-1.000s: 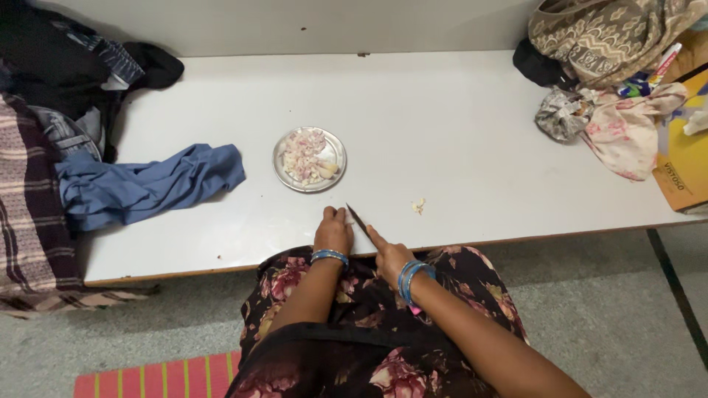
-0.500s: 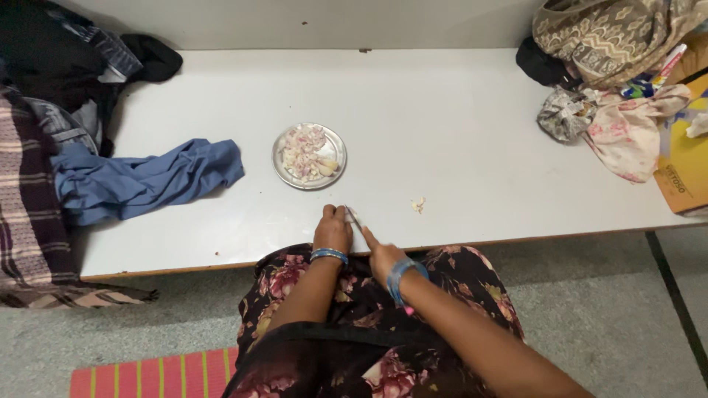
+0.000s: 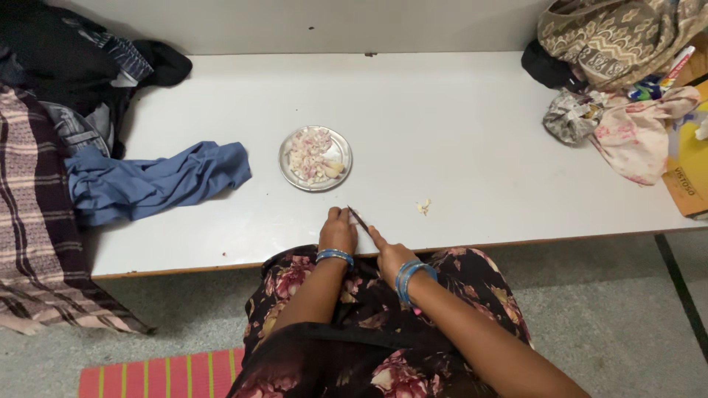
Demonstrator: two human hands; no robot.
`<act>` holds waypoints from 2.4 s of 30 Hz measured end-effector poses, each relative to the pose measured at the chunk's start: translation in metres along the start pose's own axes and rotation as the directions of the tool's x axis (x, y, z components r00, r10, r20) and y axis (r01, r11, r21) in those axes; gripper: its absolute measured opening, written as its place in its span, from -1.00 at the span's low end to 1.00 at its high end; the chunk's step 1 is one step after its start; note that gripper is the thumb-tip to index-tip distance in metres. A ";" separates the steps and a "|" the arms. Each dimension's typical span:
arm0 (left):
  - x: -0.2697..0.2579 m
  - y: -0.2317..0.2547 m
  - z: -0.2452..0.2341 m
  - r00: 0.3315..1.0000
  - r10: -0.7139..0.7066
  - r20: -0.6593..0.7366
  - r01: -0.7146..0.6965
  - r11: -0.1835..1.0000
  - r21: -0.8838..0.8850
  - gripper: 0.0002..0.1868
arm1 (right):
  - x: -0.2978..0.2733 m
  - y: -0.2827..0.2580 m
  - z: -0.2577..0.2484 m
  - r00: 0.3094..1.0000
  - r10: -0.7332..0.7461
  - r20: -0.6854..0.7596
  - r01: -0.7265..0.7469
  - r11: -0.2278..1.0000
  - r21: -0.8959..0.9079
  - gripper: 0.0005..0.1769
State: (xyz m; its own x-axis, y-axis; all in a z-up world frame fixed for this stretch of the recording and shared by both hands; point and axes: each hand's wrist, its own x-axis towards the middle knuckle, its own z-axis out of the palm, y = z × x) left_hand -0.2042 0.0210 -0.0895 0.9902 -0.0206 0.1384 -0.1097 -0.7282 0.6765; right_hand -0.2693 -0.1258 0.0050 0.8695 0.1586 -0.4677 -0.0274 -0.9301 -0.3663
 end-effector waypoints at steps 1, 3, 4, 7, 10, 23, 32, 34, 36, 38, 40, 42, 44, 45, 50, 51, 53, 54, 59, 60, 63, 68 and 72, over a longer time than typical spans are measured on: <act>0.001 -0.002 0.001 1.000 -0.003 0.001 0.003 1.000 0.000 -0.59 | 0.006 0.000 0.002 1.000 0.000 0.004 0.000 1.000 0.000 -0.15; -0.001 -0.003 0.002 1.000 0.017 -0.009 -0.017 1.000 -0.025 -0.59 | 0.016 0.000 0.006 1.000 -0.005 0.008 0.005 0.995 -0.095 -0.07; 0.000 -0.003 0.003 1.000 0.018 -0.009 -0.019 0.999 -0.027 -0.59 | 0.019 -0.002 0.007 1.000 -0.003 0.007 0.003 0.995 -0.095 -0.07; 0.003 0.001 0.002 1.000 -0.014 0.011 0.014 1.000 0.005 -0.66 | 0.021 -0.007 0.003 1.000 -0.023 0.013 0.024 0.993 -0.115 -0.09; -0.002 0.001 0.002 1.000 -0.026 0.011 0.026 0.999 -0.019 -0.70 | 0.008 -0.006 0.011 0.986 0.085 0.147 -0.071 0.992 -0.100 -0.09; -0.008 -0.001 0.000 0.992 -0.127 0.008 0.128 0.990 -0.063 -0.58 | 0.000 0.019 0.016 0.996 -0.065 -0.058 0.071 0.993 0.097 -0.12; -0.005 -0.003 0.003 1.000 -0.028 -0.003 0.028 0.998 -0.055 -0.69 | 0.043 0.022 0.030 0.998 -0.062 0.010 0.063 0.993 -0.105 -0.06; -0.004 -0.003 0.004 1.000 -0.026 -0.014 0.025 0.999 -0.044 -0.71 | 0.042 0.021 0.031 0.998 -0.060 0.007 0.061 0.990 -0.126 -0.02; -0.005 -0.003 0.004 0.999 -0.043 -0.030 0.041 0.998 -0.048 -0.68 | 0.028 0.021 0.032 0.996 -0.087 0.018 0.088 0.990 -0.106 -0.05; -0.006 -0.002 0.004 0.997 -0.070 -0.018 0.069 0.996 -0.050 -0.68 | 0.014 0.023 0.028 0.998 -0.032 0.047 0.036 0.996 -0.076 -0.06; -0.007 -0.001 0.005 0.996 -0.090 0.000 0.090 0.995 -0.052 -0.69 | 0.003 0.026 0.024 0.997 0.029 0.074 -0.026 0.999 -0.043 -0.07; -0.007 -0.001 0.005 0.996 -0.082 -0.027 0.081 0.996 -0.039 -0.68 | -0.004 0.029 0.019 0.990 -0.125 -0.068 0.128 0.991 0.044 -0.04; -0.005 -0.001 0.004 0.997 -0.075 -0.018 0.075 0.996 -0.039 -0.67 | -0.005 0.024 0.014 0.995 -0.083 -0.055 0.086 0.995 0.056 -0.06; -0.007 -0.001 0.004 0.997 -0.075 -0.011 0.075 0.997 -0.036 -0.65 | -0.006 0.021 0.013 0.998 -0.046 -0.036 0.048 0.996 0.069 -0.08; -0.007 -0.002 0.003 0.997 -0.077 -0.007 0.076 0.996 -0.043 -0.69 | 0.001 0.008 0.010 0.999 -0.037 0.006 0.037 0.997 -0.070 -0.06; -0.007 -0.001 0.003 0.997 -0.072 -0.012 0.071 0.997 -0.043 -0.70 | 0.002 0.007 0.014 0.999 -0.036 0.007 0.036 0.995 -0.098 -0.05; -0.006 -0.001 0.005 0.995 -0.096 0.007 0.096 0.995 -0.033 -0.74 | 0.012 0.006 0.022 0.999 -0.046 0.007 0.047 0.988 -0.144 -0.05; -0.005 0.000 0.005 0.993 -0.120 0.020 0.120 0.993 -0.020 -0.77 | 0.017 0.006 0.025 0.998 -0.064 0.005 0.064 0.980 -0.191 -0.06; -0.007 0.003 0.001 0.995 -0.093 -0.021 0.092 0.995 -0.037 -0.74 | 0.027 0.019 0.033 0.999 -0.029 0.034 0.033 0.992 -0.121 -0.05; -0.008 0.002 0.001 0.995 -0.094 -0.023 0.093 0.995 -0.039 -0.73 | 0.027 0.023 0.033 0.999 0.010 0.052 -0.006 0.997 -0.073 -0.07; -0.006 -0.001 0.003 0.990 -0.009 -0.142 0.003 0.999 -0.038 -0.74 | 0.010 0.036 0.037 0.997 -0.075 -0.030 0.073 0.995 -0.062 -0.08; -0.008 -0.005 0.004 0.991 -0.101 -0.084 0.093 0.991 -0.096 -0.69 | -0.004 0.028 0.014 0.999 -0.012 0.030 0.011 0.999 0.032 -0.11; -0.007 -0.004 0.003 0.985 -0.158 -0.065 0.148 0.980 -0.134 -0.66 | -0.013 0.013 0.001 0.999 -0.041 -0.010 0.043 0.978 0.204 -0.09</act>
State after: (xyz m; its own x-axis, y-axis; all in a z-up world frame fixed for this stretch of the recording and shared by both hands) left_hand -0.2100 0.0223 -0.0949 0.9873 0.1391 0.0765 0.0276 -0.6248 0.7803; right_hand -0.2813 -0.1395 0.0057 0.8748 0.1937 -0.4440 -0.0903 -0.8353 -0.5423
